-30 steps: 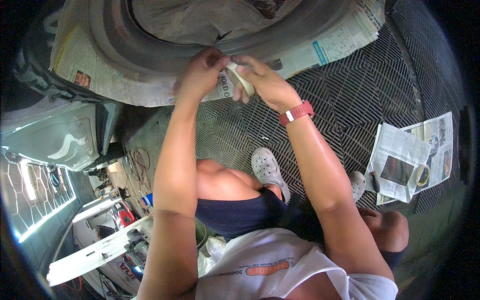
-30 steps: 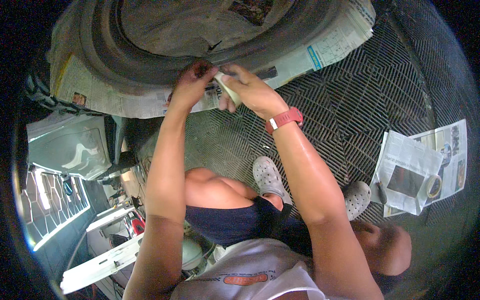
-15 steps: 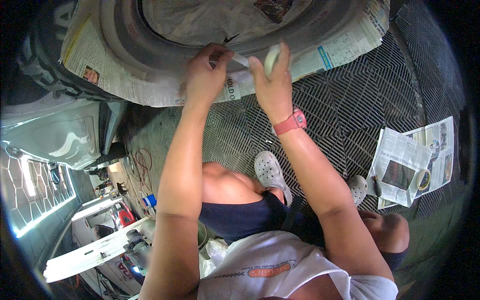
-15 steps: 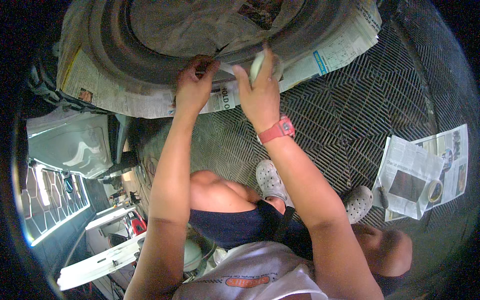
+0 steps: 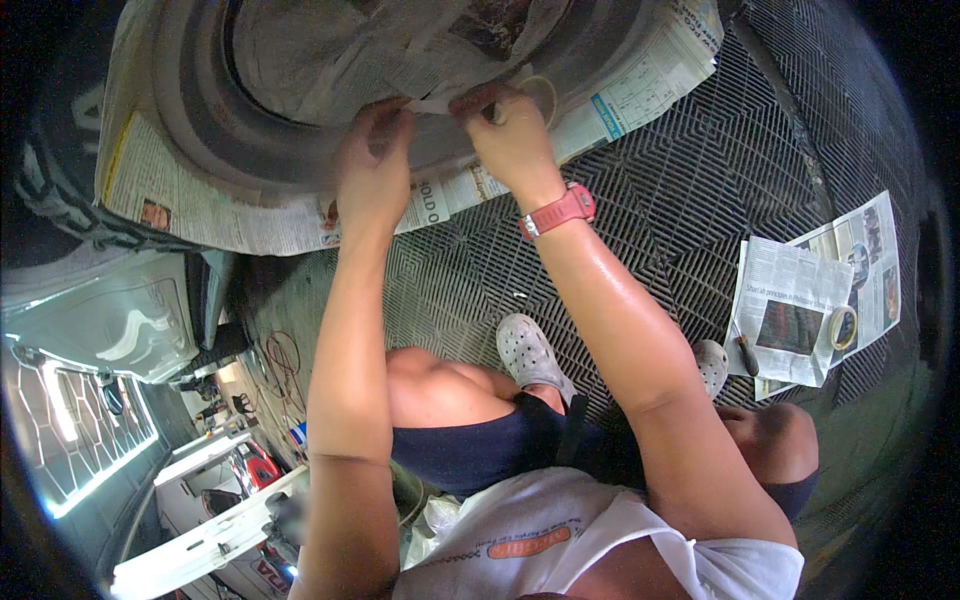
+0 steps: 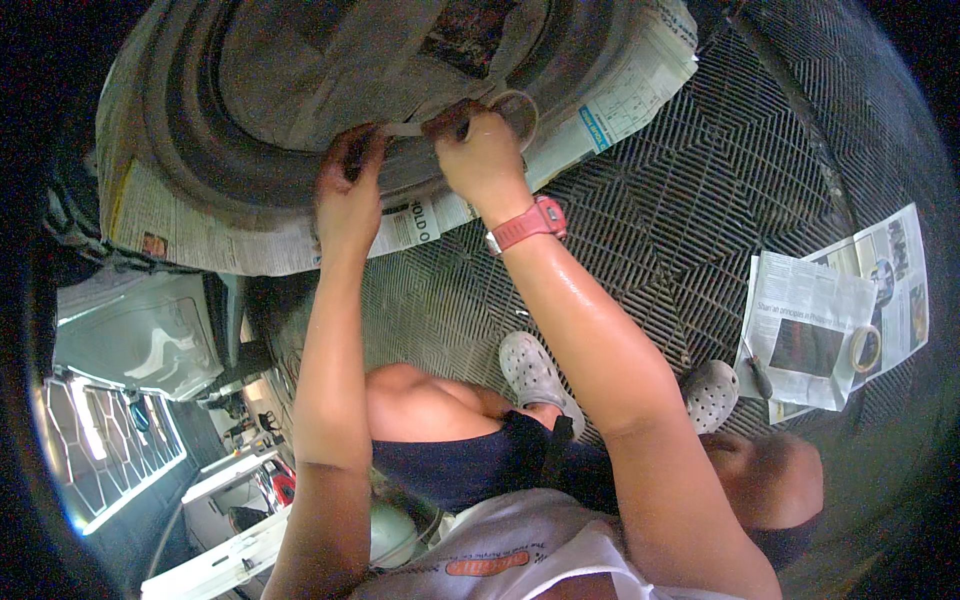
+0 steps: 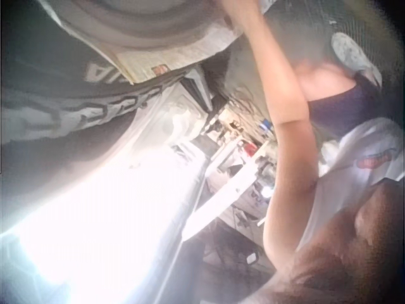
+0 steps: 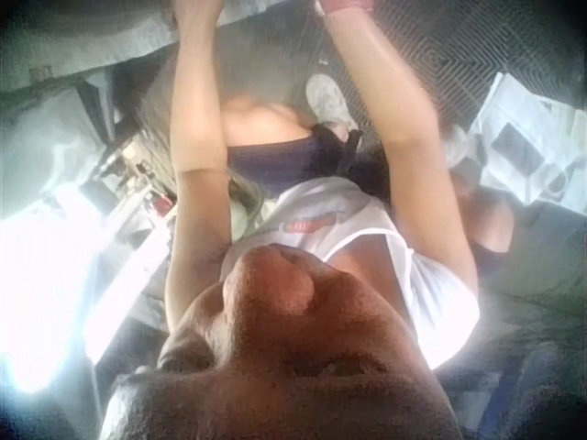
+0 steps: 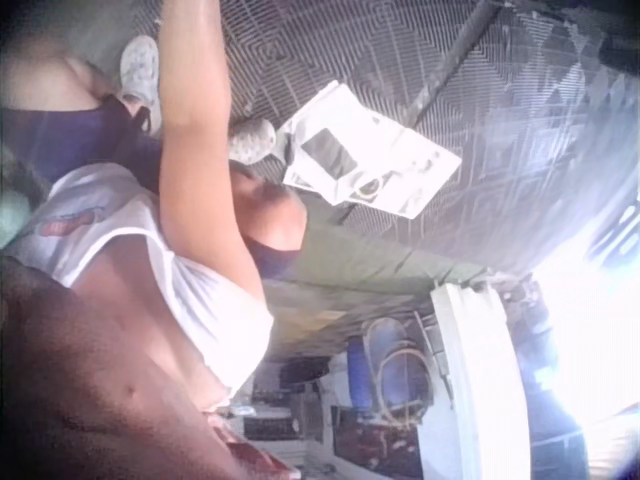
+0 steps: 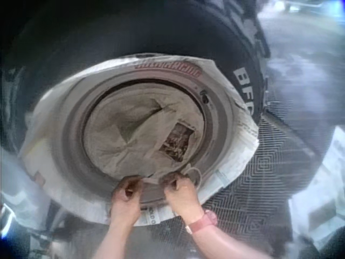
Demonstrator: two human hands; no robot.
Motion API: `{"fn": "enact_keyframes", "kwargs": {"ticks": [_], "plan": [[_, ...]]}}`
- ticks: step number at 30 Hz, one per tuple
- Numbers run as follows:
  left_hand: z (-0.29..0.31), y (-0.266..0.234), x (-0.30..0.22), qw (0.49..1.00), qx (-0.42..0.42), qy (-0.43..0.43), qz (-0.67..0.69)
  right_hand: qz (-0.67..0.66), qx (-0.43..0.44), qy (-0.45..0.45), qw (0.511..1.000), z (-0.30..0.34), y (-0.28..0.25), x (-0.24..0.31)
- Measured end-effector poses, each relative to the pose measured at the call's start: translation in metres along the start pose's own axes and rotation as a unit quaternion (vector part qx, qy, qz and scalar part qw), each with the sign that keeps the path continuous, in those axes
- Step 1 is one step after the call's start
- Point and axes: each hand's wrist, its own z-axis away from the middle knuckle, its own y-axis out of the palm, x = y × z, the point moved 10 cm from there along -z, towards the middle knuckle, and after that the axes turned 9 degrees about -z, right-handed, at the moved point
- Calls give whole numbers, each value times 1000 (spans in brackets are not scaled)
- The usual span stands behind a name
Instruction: The person applies masking tape to the inner rim of a car tire that is lined with newspaper. They repeatedly tear off pieces of tape and press them along the tire's inner edge, working around the circumference.
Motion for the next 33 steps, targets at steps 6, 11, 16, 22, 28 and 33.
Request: {"fn": "enact_keyframes", "kwargs": {"ticks": [6,11,16,22,28,33], "plan": [[-11,-16,-2,990,-84,53,-96,-42,-76,7,996,-1,14,8],[-24,-28,-24,975,-137,89,-148,-61,-146,-2,987,-4,20,19],[-35,-32,-32,959,-177,117,-185,-112,-201,-8,973,-16,27,17],[-45,-26,-44,932,-221,167,-234,-114,-220,25,968,-29,31,17],[-55,-26,-35,925,-261,136,-238,-185,-181,95,961,-41,35,15],[-59,-27,-27,927,-252,59,-272,-119,-155,112,974,-31,28,24]]}}
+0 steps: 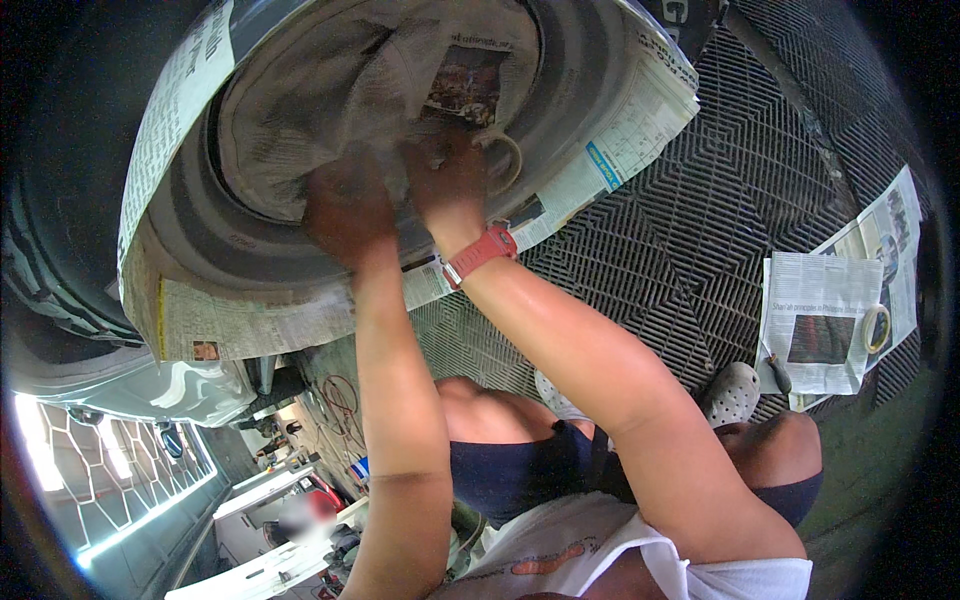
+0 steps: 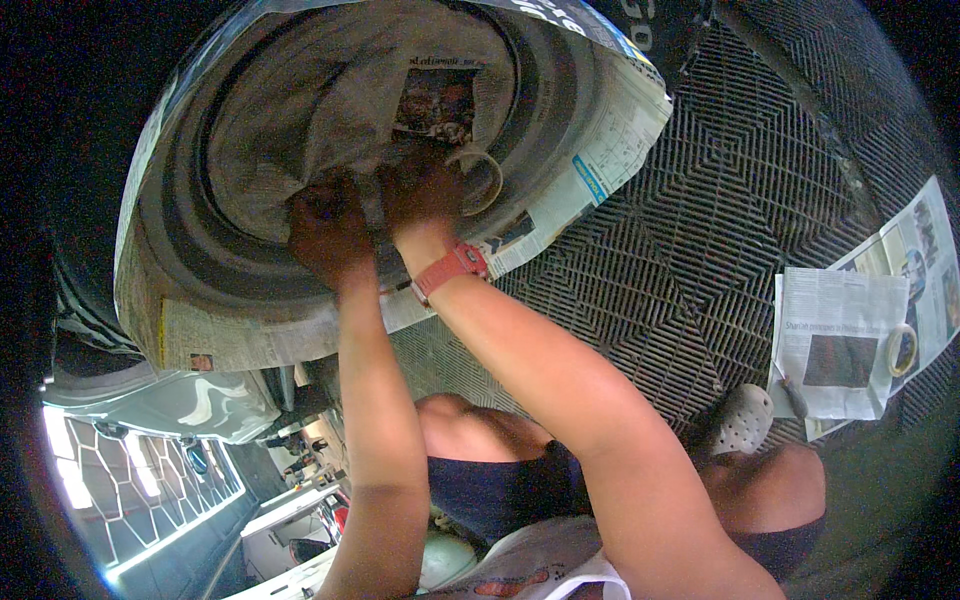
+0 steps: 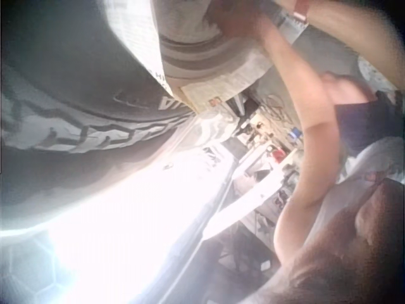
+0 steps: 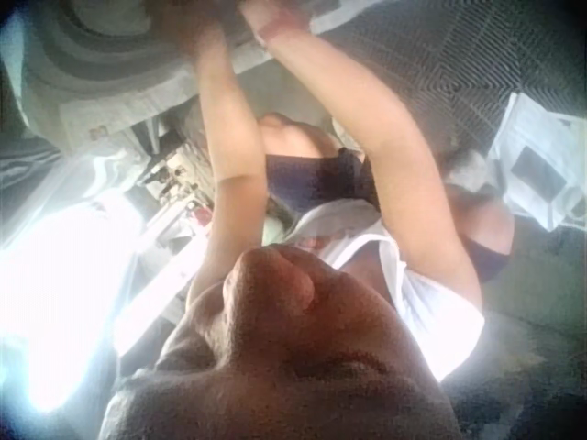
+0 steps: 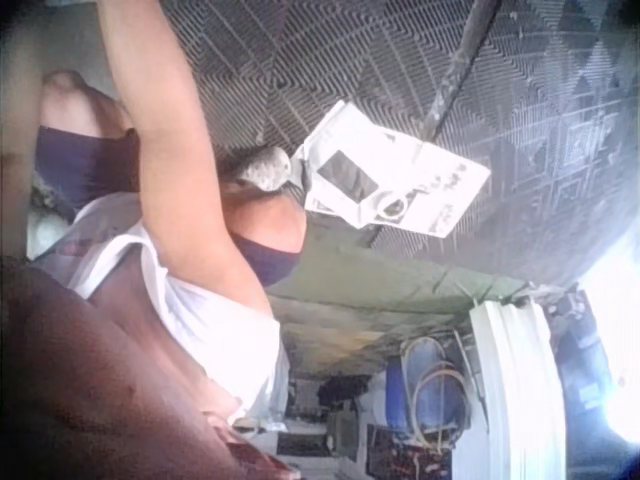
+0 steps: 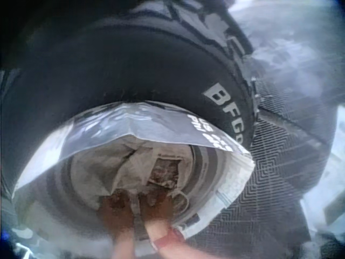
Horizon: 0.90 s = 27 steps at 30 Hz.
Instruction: The person applies masking tape to the inner rim of a car tire that is lined with newspaper. They repeatedly tear off pieces of tape and press them along the tire's inner edge, working around the circumference.
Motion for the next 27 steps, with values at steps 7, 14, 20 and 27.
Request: {"fn": "enact_keyframes", "kwargs": {"ticks": [7,14,20,27], "plan": [[5,15,-3,978,192,22,82,75,85,-82,990,43,-25,6],[60,27,-7,842,448,-65,293,93,373,-4,923,60,-12,17],[77,25,10,739,493,-151,433,139,446,-78,881,79,-9,40],[95,27,17,729,545,-124,395,239,479,-100,838,93,-11,47]]}}
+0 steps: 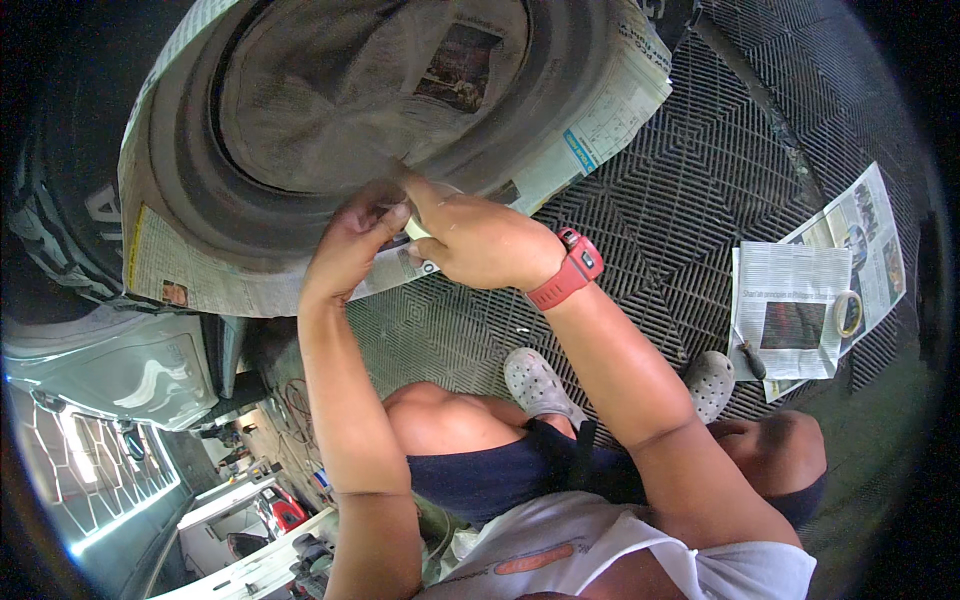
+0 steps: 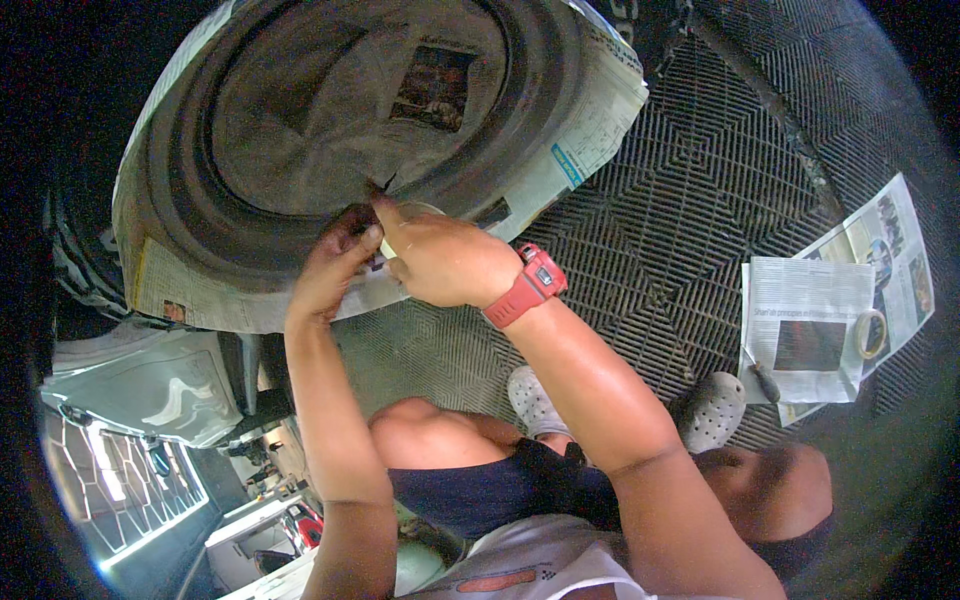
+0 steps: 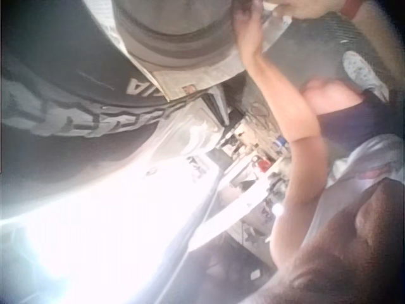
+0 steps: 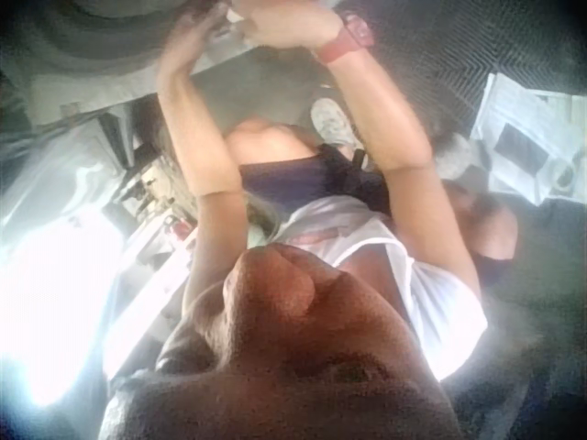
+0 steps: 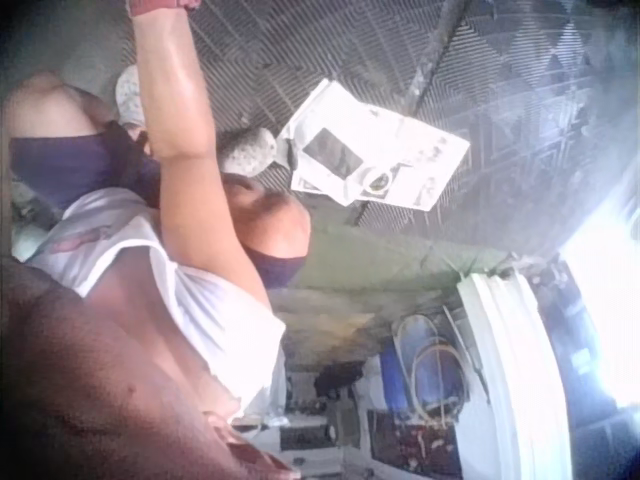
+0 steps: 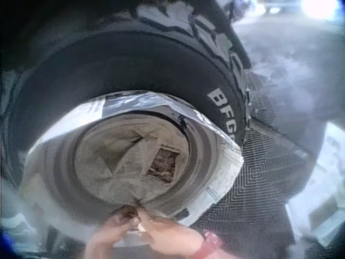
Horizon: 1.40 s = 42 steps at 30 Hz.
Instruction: The person applies masking tape to the inner rim of a car tire that is lined with newspaper. They repeatedly tear off pieces of tape and press them along the tire's inner edge, working around the circumference.
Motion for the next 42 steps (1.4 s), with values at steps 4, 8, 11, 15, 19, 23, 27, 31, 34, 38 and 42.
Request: {"fn": "enact_keyframes", "kwargs": {"ticks": [4,8,11,15,19,23,27,31,34,38,42], "plan": [[6,4,-1,999,-12,-23,26,7,1,-5,1000,2,3,-4],[4,-2,-2,999,-40,-13,15,7,-31,-41,999,2,-1,-1],[7,-6,-6,998,-56,0,-2,-4,-26,-24,999,4,-3,4],[5,3,2,998,-29,-9,64,-8,-25,-17,1000,5,-2,5],[6,0,7,996,-45,-15,72,-48,-22,18,998,2,0,-11],[9,1,-22,996,-63,44,42,-59,-48,-11,997,3,-5,-9],[9,-42,-27,950,-243,134,-142,-233,-46,49,970,-3,0,-15],[29,-31,-80,909,-310,181,-213,-218,-20,148,964,-4,5,-42],[39,-50,-75,871,-392,219,-200,40,-197,-51,978,-2,-10,0],[58,-76,-82,813,-496,222,-209,-60,-405,-176,895,33,-28,36],[49,-36,-92,871,-406,275,-41,-6,-469,-161,868,23,-68,27]]}}
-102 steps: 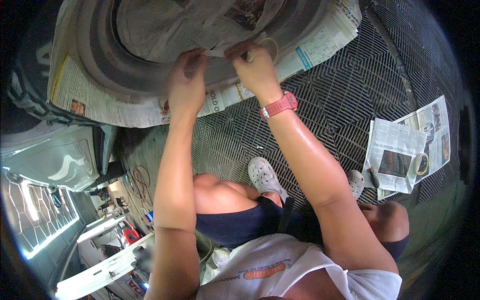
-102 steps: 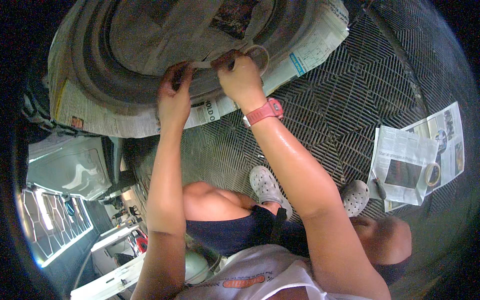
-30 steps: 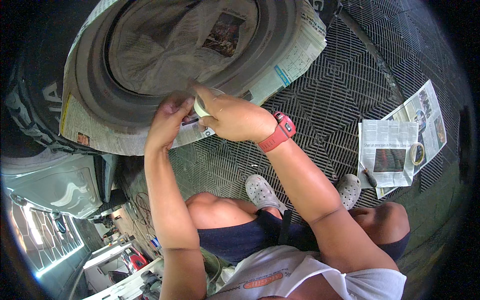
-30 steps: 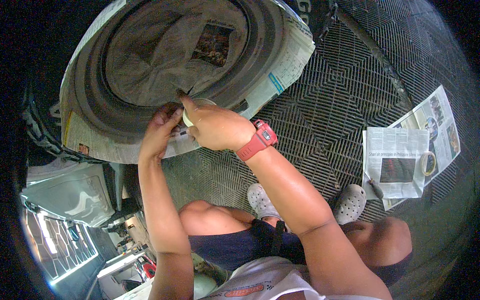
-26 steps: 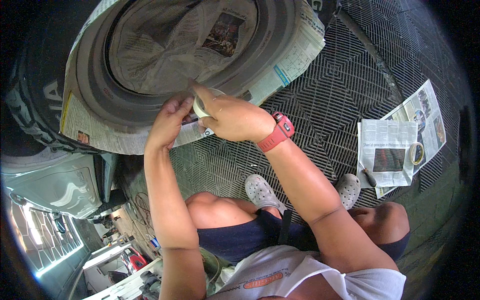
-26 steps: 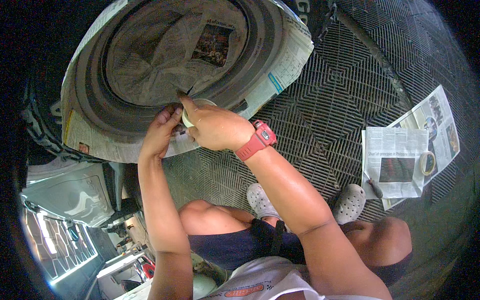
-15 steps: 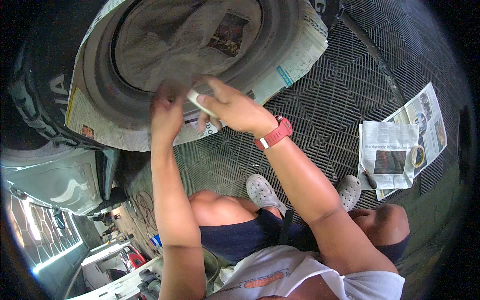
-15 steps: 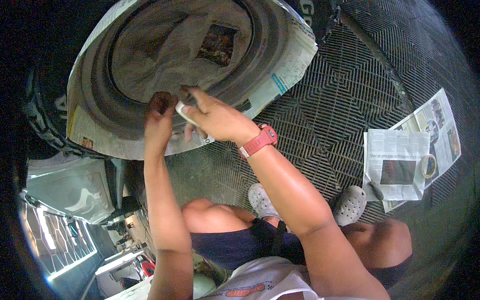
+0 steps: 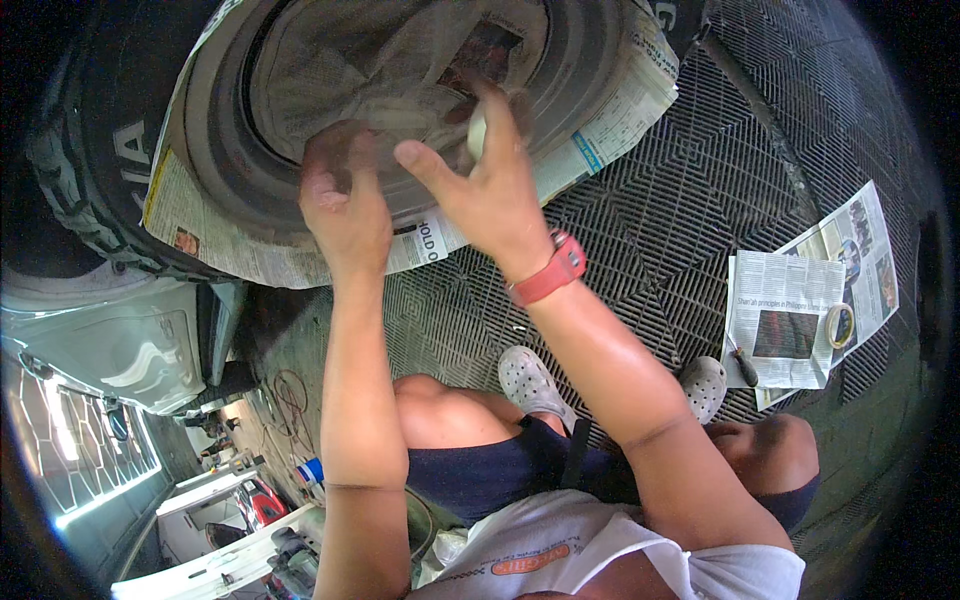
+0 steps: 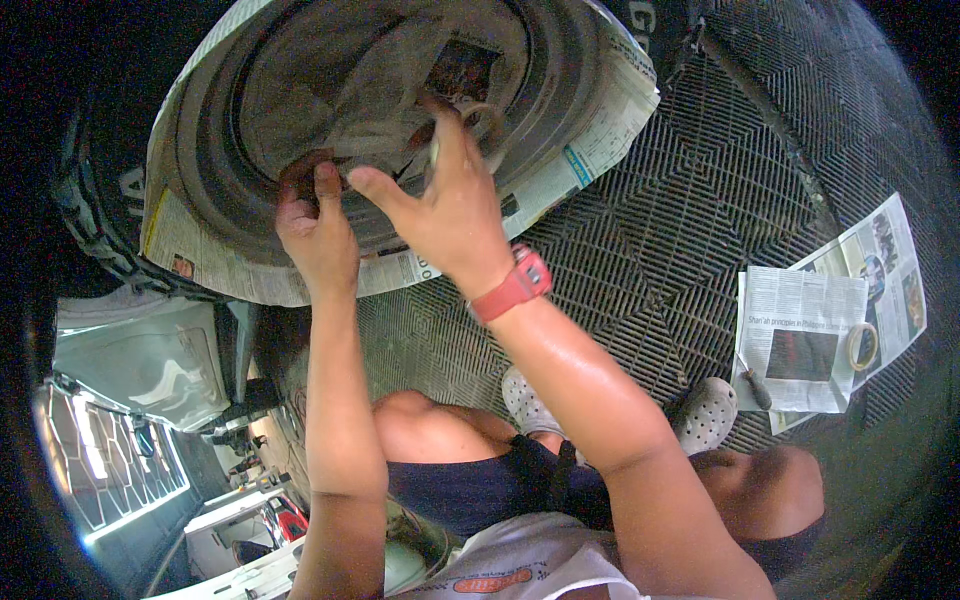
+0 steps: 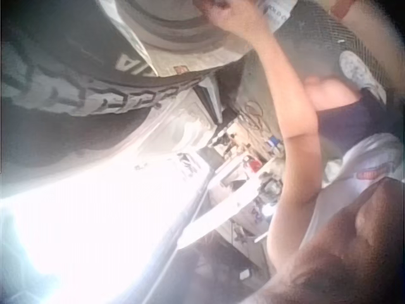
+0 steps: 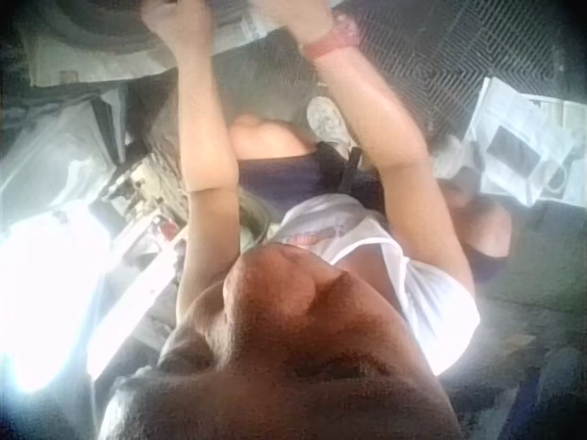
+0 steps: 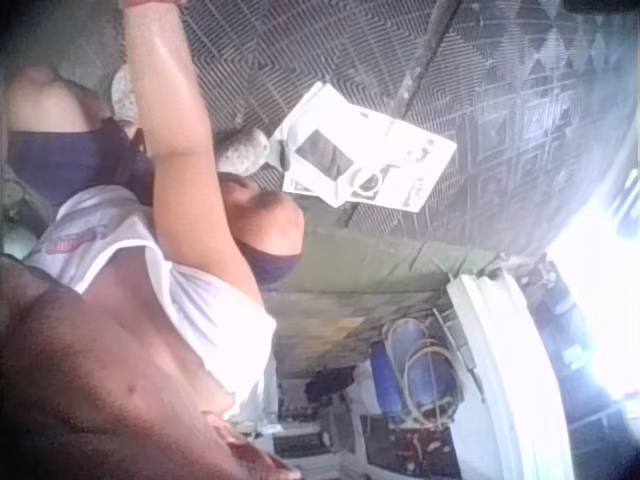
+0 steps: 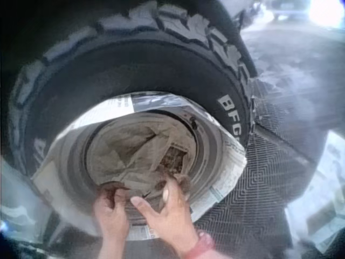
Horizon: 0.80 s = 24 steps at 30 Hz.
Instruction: The person applies masking tape to the inner rim of a car tire that is lined with newspaper. They repeatedly tear off pieces of tape and press them along the tire's inner edge, working around the circumference.
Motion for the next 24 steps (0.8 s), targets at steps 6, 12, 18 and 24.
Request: {"fn": "enact_keyframes", "kwargs": {"ticks": [6,12,18,24], "plan": [[5,3,-17,998,1,-22,66,-107,86,196,971,-23,6,-21],[-25,-4,-64,941,-56,181,-282,104,-106,0,989,-43,-42,9],[-52,10,-64,884,-30,313,-346,-12,-20,-33,999,-61,-3,15],[-79,12,-48,912,-94,205,-343,63,-42,-131,988,-68,9,31]]}}
